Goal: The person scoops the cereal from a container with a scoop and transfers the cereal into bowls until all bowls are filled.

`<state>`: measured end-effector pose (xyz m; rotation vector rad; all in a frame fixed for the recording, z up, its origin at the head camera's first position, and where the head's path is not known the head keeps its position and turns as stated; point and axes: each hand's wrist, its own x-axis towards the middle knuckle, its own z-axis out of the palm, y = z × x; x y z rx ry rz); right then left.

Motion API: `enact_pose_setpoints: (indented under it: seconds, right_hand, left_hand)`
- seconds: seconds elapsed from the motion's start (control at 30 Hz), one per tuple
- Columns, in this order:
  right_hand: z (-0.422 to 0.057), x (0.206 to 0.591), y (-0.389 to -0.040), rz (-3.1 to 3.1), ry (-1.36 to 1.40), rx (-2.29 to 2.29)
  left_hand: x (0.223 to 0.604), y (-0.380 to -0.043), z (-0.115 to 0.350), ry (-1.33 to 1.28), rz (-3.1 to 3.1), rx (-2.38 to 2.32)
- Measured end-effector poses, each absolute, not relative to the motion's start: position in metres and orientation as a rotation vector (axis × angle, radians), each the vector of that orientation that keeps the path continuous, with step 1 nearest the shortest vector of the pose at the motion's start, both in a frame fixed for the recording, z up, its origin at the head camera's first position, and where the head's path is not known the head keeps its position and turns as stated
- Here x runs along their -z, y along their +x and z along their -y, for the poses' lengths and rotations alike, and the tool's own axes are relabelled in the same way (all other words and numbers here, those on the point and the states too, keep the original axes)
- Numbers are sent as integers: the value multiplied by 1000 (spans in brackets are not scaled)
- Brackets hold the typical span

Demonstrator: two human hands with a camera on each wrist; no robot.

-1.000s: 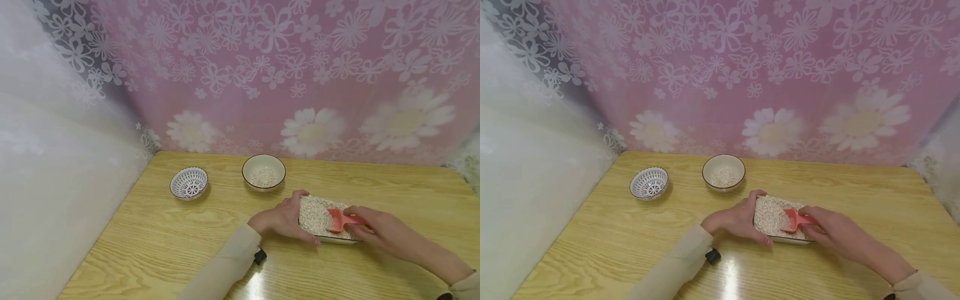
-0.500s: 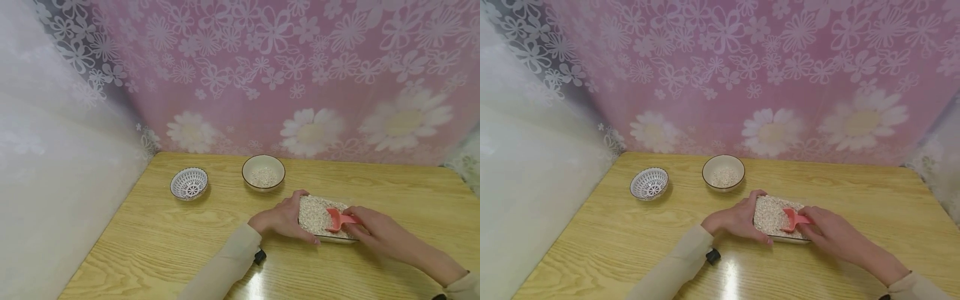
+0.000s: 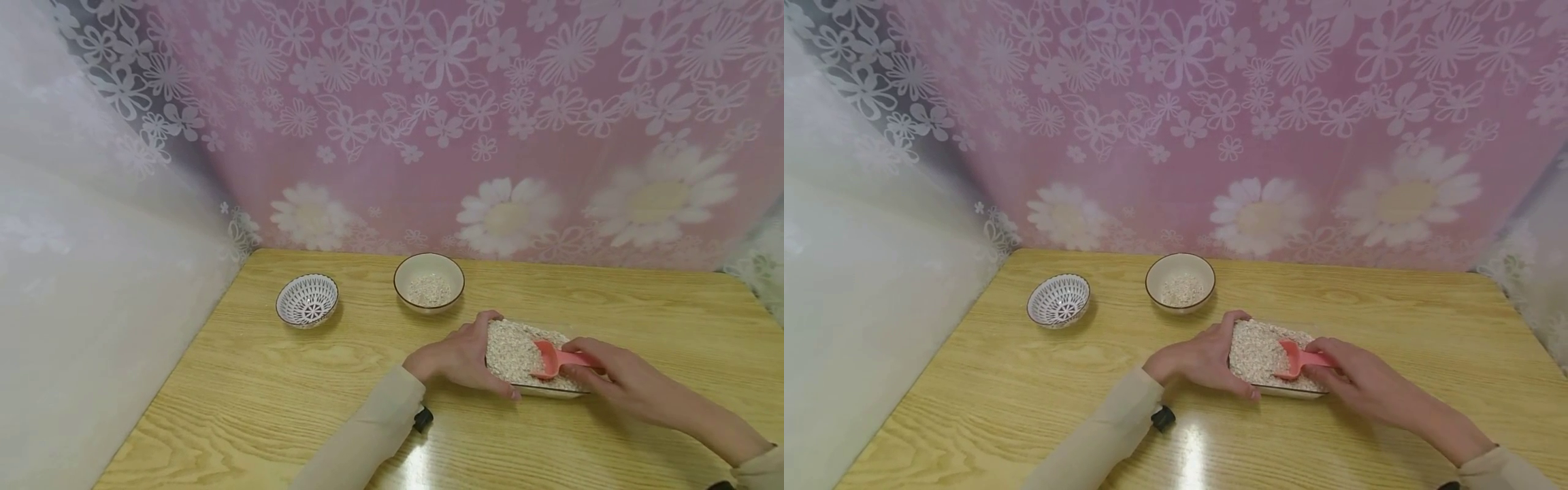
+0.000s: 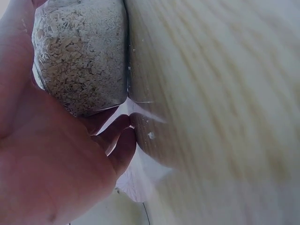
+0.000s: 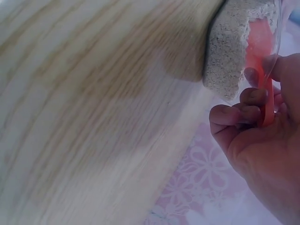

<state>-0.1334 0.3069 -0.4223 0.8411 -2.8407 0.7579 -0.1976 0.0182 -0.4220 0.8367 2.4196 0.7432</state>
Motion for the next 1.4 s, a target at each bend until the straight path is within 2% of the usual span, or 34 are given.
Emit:
enact_pose_setpoints:
  seconds: [0.37, 0.7, 1.1, 1.4]
  right_hand:
    - [-311, 420, -133, 2865, 817, -861]
    - [-308, 414, -136, 2801, 869, -458]
    - [-301, 416, -143, 2595, 1002, -369]
    - [-293, 423, -143, 2529, 997, -253]
  left_hand:
    - [419, -197, -19, 835, -2427, -737]
    - [418, -196, -20, 804, -2443, -717]
    - [419, -195, -21, 815, -2457, -712]
    - [421, -196, -21, 823, -2467, -704]
